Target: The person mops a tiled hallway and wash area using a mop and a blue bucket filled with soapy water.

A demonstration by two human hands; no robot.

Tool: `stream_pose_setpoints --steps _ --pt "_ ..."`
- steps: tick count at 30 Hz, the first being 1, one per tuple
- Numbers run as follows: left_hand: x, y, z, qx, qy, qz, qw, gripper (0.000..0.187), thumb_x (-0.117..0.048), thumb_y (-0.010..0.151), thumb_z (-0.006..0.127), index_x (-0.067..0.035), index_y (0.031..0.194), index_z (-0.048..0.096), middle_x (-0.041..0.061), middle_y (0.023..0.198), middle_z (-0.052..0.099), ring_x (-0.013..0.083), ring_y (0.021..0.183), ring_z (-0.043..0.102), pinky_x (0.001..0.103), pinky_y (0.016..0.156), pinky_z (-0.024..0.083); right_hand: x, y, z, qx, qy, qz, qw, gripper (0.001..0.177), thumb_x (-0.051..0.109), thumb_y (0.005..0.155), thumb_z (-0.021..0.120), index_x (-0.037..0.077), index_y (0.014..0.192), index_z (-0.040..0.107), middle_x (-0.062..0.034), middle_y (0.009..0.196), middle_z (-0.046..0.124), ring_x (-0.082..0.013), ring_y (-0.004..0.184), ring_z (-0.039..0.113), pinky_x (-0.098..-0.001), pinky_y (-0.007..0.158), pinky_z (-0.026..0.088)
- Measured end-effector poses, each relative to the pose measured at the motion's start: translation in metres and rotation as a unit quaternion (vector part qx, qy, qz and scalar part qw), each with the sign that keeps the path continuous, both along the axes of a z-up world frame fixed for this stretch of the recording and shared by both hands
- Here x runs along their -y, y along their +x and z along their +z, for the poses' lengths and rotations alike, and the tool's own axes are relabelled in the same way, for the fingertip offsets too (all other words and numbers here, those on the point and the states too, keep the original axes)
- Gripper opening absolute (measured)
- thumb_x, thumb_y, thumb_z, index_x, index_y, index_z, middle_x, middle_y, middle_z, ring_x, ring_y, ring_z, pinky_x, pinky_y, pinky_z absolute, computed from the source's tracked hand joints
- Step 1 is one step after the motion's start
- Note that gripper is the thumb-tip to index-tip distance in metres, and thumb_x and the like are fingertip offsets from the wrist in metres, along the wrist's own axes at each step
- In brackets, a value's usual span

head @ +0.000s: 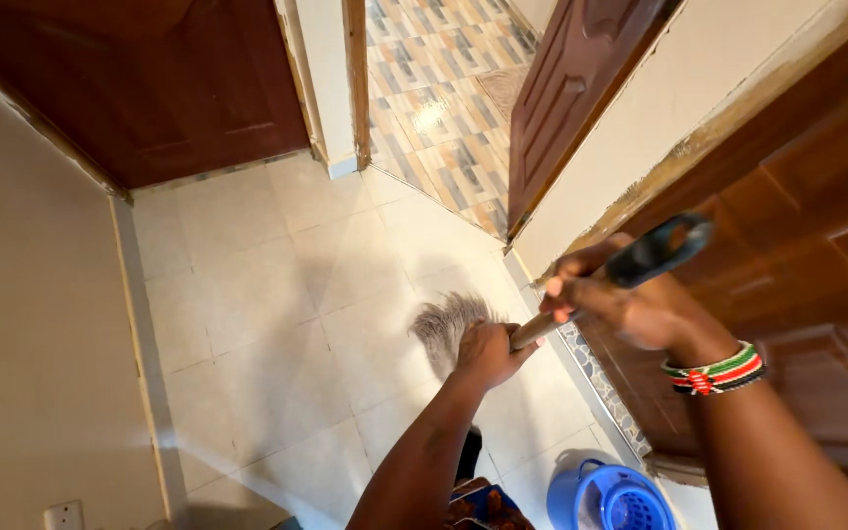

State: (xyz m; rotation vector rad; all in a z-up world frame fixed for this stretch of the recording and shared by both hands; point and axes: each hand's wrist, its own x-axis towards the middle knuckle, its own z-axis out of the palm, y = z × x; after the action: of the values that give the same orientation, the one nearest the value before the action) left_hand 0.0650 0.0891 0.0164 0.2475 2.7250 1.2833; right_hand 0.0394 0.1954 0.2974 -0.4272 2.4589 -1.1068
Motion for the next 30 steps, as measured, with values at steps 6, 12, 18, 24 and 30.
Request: stream_pose_setpoints --steps 6,12,18,24,30 --pt "0.033 0.016 -0.01 -0.021 -0.085 -0.016 0.996 0.024 -0.037 0.092 0.063 -0.018 0.097 0.077 0.009 0.076 0.075 0.0259 0.079 0.072 0.047 0.116 0.035 -0.025 0.014 -0.027 -0.029 -0.109 -0.074 0.991 0.033 0.023 0.094 0.06 0.002 0.074 0.076 -0.0104 0.078 0.08 -0.0218 0.081 0.074 -0.0368 0.078 0.054" --pt "0.085 0.038 -0.042 -0.052 -0.129 0.057 0.989 0.019 -0.035 0.087 0.068 -0.017 0.091 0.076 0.007 0.076 0.074 0.0265 0.078 0.071 0.056 0.11 0.035 -0.006 0.027 -0.075 0.034 -0.23 -0.086 0.969 0.033 0.022 0.092 0.06 -0.003 0.074 0.072 -0.0153 0.08 0.077 -0.0264 0.087 0.076 -0.0376 0.082 0.056" --pt "0.115 0.107 -0.056 0.012 -0.126 0.177 0.976 0.013 -0.029 0.086 0.072 -0.016 0.086 0.07 0.006 0.077 0.072 0.0314 0.08 0.069 0.057 0.101 0.039 -0.003 0.068 -0.144 0.104 -0.265 -0.023 0.958 0.03 0.021 0.088 0.056 0.0 0.071 0.07 -0.012 0.082 0.077 -0.024 0.088 0.071 -0.0354 0.085 0.056" --pt "0.077 0.204 -0.069 0.032 -0.094 0.237 0.967 0.013 -0.019 0.087 0.071 -0.013 0.096 0.064 0.01 0.096 0.07 0.0363 0.091 0.067 0.048 0.086 0.05 -0.045 0.128 -0.184 0.114 -0.307 0.081 0.942 0.037 0.025 0.094 0.064 -0.002 0.069 0.062 -0.0113 0.081 0.075 -0.02 0.089 0.068 -0.0348 0.081 0.054" --pt "-0.024 0.257 -0.063 0.037 -0.072 0.248 0.965 0.03 -0.017 0.093 0.067 -0.009 0.121 0.056 0.018 0.124 0.063 0.0416 0.118 0.058 0.05 0.095 0.049 -0.12 0.161 -0.126 0.153 -0.22 0.119 0.956 0.027 0.022 0.087 0.067 -0.001 0.087 0.081 -0.0084 0.073 0.074 -0.0168 0.075 0.065 -0.0329 0.068 0.053"
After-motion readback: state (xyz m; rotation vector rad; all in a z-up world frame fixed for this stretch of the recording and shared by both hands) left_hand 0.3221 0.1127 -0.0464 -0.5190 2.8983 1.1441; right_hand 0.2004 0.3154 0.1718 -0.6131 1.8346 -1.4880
